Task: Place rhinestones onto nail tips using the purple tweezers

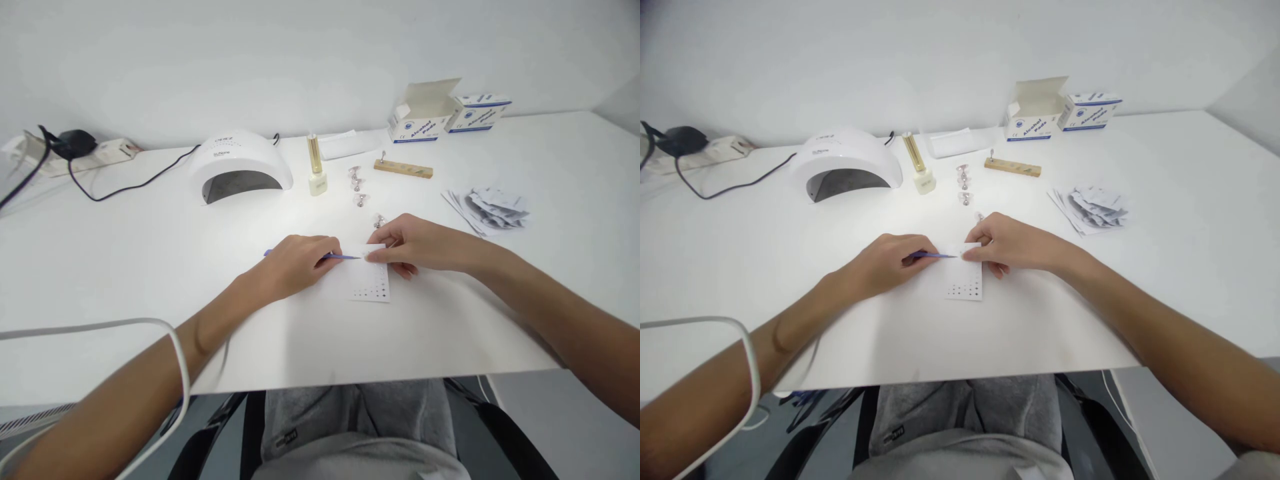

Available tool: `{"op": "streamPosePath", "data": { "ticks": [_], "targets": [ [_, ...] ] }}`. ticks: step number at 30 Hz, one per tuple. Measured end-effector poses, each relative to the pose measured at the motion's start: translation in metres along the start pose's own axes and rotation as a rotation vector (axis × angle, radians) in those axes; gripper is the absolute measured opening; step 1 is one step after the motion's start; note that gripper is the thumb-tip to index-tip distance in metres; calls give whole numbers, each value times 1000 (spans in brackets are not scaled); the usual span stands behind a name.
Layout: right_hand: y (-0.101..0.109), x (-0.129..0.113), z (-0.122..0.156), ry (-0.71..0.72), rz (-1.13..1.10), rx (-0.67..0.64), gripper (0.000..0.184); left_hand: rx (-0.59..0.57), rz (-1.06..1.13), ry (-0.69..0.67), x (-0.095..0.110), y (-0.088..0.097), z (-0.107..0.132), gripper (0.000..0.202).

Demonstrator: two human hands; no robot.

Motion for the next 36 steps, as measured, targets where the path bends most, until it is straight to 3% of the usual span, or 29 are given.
{"op": "streamPosePath", "data": {
  "ticks": [21, 36],
  "targets": [
    [0, -4, -1, -41, 28, 17, 28, 8, -46, -40, 2, 0, -1, 20],
    [1, 4, -3, 12, -32, -30, 28, 35, 0, -44, 1, -2, -2, 20]
  ]
}}
Point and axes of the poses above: each hand's wrist, its own z-axis away from the middle knuckle, its own y-axis out of the back of the hand, x = y × z, the point moved 1 cm from there along -z, towards the middle knuckle, and after that the axes turned 14 degrees about -x, right-handed, at the moved point
